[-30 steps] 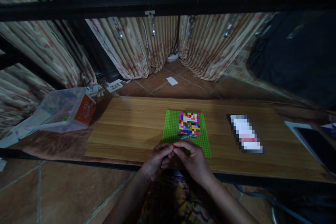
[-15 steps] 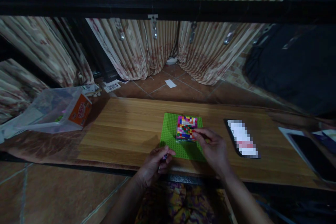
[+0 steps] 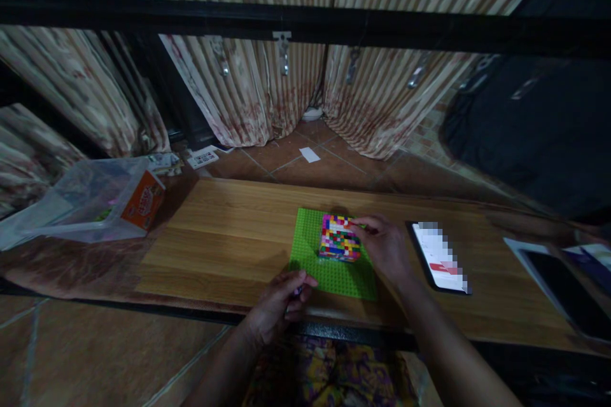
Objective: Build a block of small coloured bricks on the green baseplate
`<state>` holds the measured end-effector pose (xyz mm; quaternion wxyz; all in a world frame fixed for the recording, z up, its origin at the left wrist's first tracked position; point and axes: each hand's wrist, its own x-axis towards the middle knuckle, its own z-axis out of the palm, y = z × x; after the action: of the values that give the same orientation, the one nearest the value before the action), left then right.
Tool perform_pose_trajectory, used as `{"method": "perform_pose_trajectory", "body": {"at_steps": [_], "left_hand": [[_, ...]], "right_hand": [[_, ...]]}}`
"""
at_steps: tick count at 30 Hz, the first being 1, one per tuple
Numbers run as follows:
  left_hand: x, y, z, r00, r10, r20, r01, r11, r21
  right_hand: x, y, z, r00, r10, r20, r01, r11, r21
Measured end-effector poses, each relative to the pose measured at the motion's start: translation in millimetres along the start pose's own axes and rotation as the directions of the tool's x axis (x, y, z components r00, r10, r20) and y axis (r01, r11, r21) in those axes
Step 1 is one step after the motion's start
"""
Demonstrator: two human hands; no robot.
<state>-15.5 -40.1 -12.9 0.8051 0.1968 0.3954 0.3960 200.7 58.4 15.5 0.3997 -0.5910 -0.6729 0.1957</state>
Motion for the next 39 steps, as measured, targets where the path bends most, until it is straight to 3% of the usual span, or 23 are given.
{"method": "perform_pose_trajectory", "body": {"at_steps": [9,13,19,22,26,30,36,39], "left_hand": [[0,1,0,1.0,0.007,-0.012,-0.006,1.0,0.021],[-1,0,0,1.0,0.01,-0.015,-0.01,1.0,0.023],[-1,1,1,1.0,-0.009,-0.012,0.009,1.0,-0.003],[-1,1,1,1.0,-0.016,-0.01,0.016,1.0,-0.018],[0,-1,0,1.0,-0.006,-0.031,0.006,1.0,-0.023],[2,-2,-2,1.0,-0.01,-0.028,0.009,1.0,-0.028],[3,-2,-3,1.0,-0.001,-0.017,0.0,0.997,-0.076],[2,-1,-2,0.999,0.005,-0.035,-0.012,0.98,-0.2]], "right_hand": [[8,7,4,0.997,0.074,0.017,-0.075,0.99,0.118],[9,13,9,0.979,0.202,0.033,-0.204,0.944,0.26],[9,16,17,0.905,0.371,0.209,-0.42,0.693,0.586],[9,13,18,0.857,0.416,0.305,-0.507,0.565,0.651],[10,10,19,0.829,0.436,0.351,-0.545,0.487,0.682],[11,9,19,0.83,0.436,0.348,-0.54,0.469,0.699],[11,7,18,0.843,0.402,0.358,-0.532,0.521,0.667],[4,6,14,0.889,0.398,0.227,-0.437,0.587,0.681]]}}
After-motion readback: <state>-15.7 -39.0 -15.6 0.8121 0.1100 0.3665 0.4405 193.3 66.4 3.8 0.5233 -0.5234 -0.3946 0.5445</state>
